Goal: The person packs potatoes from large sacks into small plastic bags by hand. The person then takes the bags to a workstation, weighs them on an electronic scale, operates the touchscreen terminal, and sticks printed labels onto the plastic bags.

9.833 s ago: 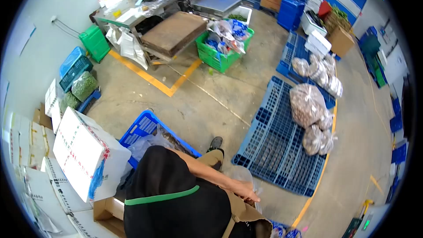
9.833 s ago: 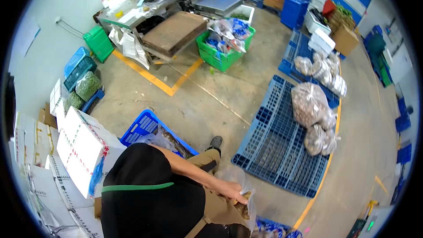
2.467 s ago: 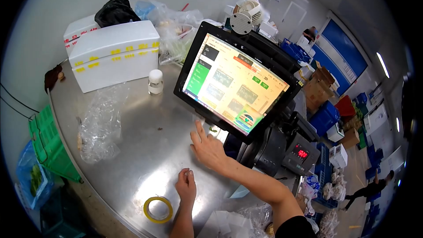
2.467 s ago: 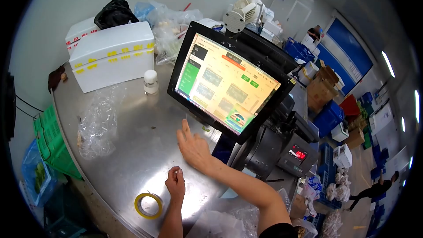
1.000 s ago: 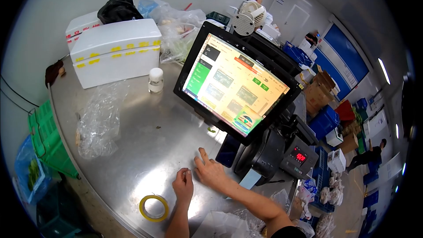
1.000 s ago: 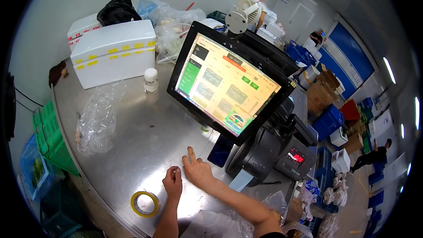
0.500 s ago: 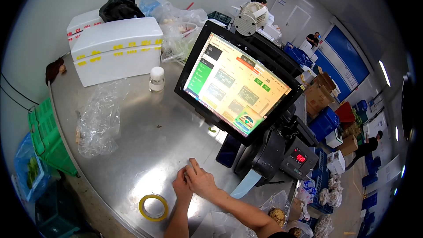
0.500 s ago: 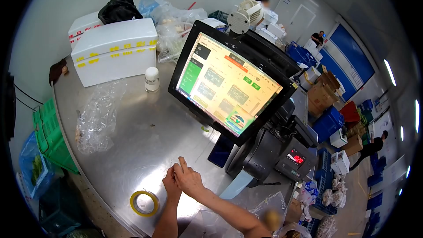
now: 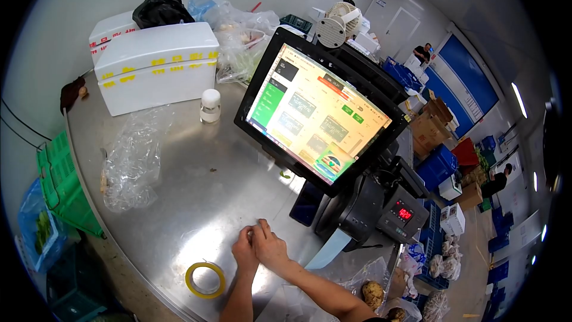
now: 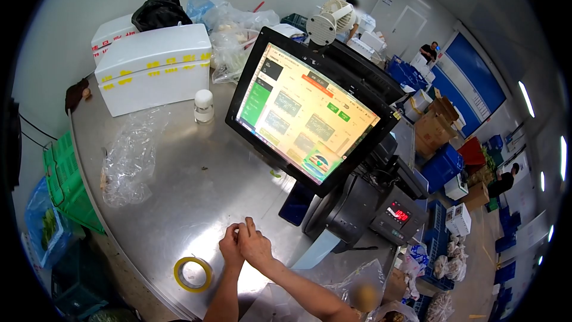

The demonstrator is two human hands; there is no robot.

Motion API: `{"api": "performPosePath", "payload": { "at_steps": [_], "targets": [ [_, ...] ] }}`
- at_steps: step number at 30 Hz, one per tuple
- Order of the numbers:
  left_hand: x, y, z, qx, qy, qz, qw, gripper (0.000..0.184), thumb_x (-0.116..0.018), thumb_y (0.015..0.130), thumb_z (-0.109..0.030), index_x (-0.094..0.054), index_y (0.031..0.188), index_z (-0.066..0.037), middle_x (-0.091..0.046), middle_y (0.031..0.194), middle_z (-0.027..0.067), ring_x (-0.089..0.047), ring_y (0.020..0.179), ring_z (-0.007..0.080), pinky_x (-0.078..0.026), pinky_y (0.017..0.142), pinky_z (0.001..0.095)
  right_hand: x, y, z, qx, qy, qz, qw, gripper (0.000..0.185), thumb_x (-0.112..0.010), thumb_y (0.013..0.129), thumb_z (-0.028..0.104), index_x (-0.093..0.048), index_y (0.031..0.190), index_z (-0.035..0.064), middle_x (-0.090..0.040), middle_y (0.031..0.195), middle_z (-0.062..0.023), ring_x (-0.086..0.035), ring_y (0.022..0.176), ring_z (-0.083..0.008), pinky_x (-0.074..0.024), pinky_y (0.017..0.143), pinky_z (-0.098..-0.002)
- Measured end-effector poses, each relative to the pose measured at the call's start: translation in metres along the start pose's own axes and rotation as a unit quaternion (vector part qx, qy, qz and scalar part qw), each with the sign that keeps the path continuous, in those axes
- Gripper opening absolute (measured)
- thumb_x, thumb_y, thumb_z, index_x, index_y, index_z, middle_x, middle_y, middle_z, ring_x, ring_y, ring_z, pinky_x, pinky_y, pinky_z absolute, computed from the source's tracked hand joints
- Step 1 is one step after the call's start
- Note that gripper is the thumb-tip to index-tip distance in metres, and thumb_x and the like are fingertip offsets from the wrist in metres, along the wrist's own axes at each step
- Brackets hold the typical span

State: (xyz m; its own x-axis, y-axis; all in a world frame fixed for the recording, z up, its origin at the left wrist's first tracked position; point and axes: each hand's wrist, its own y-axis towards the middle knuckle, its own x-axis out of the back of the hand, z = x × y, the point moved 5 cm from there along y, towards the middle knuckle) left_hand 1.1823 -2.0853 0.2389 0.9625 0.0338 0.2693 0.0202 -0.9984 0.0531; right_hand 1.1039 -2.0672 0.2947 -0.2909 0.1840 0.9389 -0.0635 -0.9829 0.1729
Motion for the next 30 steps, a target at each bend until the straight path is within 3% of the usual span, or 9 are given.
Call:
{"api": "performPosePath", "payload": {
  "at_steps": [7,25,30],
  "targets": [
    [-0.0015,-0.0008,0.0007,-0.016,0.018,-0.015,1.000,0.017,-0.060,0.084,-0.016,-0.060,0.098,-0.007,-0.059,0.061,0.0113,-0.059,0.055,0.0273,-0.046,0.052,0.0351,0.0015,-0.0029,-0.0024,-0.013,0.035,0.003,0.999,0.022,-0.049,0.084,0.016,-0.044,0.103,0.0056,-0.046,0.117,-0.0206,-0.062,0.069,-0.0356,-0.0527,0.051,-0.0420],
    [-0.0007,-0.0010,-0.0008,-0.009,0.004,-0.019,1.000,0.014,-0.060,0.085,-0.016,-0.060,0.095,-0.006,-0.058,0.060,0.0092,-0.059,0.052,0.0223,-0.045,0.050,0.0323,-0.0012,-0.0049,-0.0040,-0.037,0.043,-0.006,0.998,0.027,-0.050,0.086,0.019,-0.046,0.109,0.0071,-0.048,0.118,-0.0192,-0.062,0.062,-0.0346,-0.0523,0.050,-0.0412],
    [0.0000,-0.0010,-0.0025,-0.008,0.005,-0.019,1.000,0.015,-0.060,0.085,-0.017,-0.060,0.095,-0.007,-0.057,0.059,0.0087,-0.058,0.051,0.0217,-0.044,0.050,0.0320,0.0025,-0.0034,-0.0009,-0.033,0.054,0.005,0.998,0.022,-0.048,0.085,0.017,-0.042,0.104,0.0073,-0.046,0.116,-0.0220,-0.062,0.063,-0.0360,-0.0522,0.049,-0.0425]
  ]
}}
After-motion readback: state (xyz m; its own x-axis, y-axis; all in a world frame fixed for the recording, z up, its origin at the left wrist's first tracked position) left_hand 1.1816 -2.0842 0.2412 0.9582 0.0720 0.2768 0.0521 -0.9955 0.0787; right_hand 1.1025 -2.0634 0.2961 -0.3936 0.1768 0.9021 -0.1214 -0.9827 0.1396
